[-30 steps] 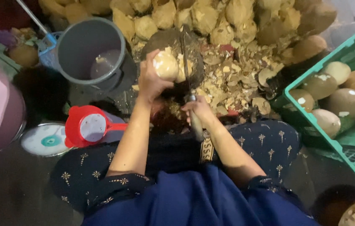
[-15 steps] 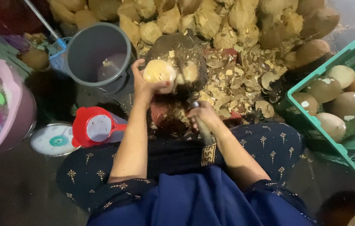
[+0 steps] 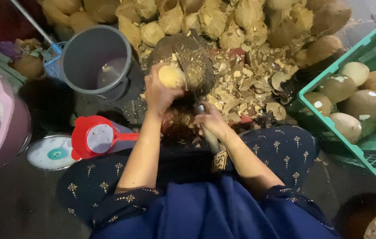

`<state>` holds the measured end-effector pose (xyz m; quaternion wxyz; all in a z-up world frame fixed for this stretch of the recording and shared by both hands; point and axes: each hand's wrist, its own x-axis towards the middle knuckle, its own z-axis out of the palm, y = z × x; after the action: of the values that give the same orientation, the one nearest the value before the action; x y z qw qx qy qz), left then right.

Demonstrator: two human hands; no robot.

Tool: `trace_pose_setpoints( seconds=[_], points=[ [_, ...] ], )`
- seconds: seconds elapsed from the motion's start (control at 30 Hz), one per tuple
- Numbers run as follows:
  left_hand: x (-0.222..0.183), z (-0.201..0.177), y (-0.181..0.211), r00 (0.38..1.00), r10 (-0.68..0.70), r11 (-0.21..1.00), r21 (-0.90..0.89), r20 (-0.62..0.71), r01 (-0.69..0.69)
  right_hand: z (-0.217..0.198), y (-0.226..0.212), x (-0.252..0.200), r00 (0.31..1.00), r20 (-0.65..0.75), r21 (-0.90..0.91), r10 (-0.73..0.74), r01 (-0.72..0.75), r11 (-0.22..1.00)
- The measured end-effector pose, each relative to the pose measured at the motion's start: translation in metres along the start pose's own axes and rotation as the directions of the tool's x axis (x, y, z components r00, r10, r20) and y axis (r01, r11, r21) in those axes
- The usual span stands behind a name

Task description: The person sits on the floor and uses a large knife to peel the husk off a coconut. They rotate the coconut in their hands to remove the outer layer and place the peeled coconut into a green crate.

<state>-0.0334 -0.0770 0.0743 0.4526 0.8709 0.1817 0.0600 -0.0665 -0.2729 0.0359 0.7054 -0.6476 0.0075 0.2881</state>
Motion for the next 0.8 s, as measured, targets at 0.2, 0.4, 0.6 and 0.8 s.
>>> trace_pose_setpoints(
  seconds=[0.2, 0.4, 0.6, 0.8],
  points=[
    [0.000, 0.004, 0.007, 0.999, -0.045, 0.995, 0.094, -0.006, 0.046, 0.034, -0.047, -0.024, 0.891, -0.127, 0.066, -0.436, 0.447, 0.892],
    [0.009, 0.010, -0.030, 0.999, 0.047, 0.997, 0.070, -0.017, -0.046, 0.021, 0.015, 0.021, 0.977, -0.088, 0.213, 0.193, -0.171, 0.962],
    [0.001, 0.003, -0.013, 0.999, 0.024, 1.000, -0.017, -0.035, -0.025, 0.038, -0.060, -0.036, 0.993, -0.115, 0.142, -0.039, 0.055, 0.988],
    [0.005, 0.012, -0.019, 0.999, -0.017, 0.999, 0.034, -0.051, 0.019, 0.053, -0.032, -0.015, 0.966, -0.242, -0.325, -0.091, 0.008, 0.946]
  ],
)
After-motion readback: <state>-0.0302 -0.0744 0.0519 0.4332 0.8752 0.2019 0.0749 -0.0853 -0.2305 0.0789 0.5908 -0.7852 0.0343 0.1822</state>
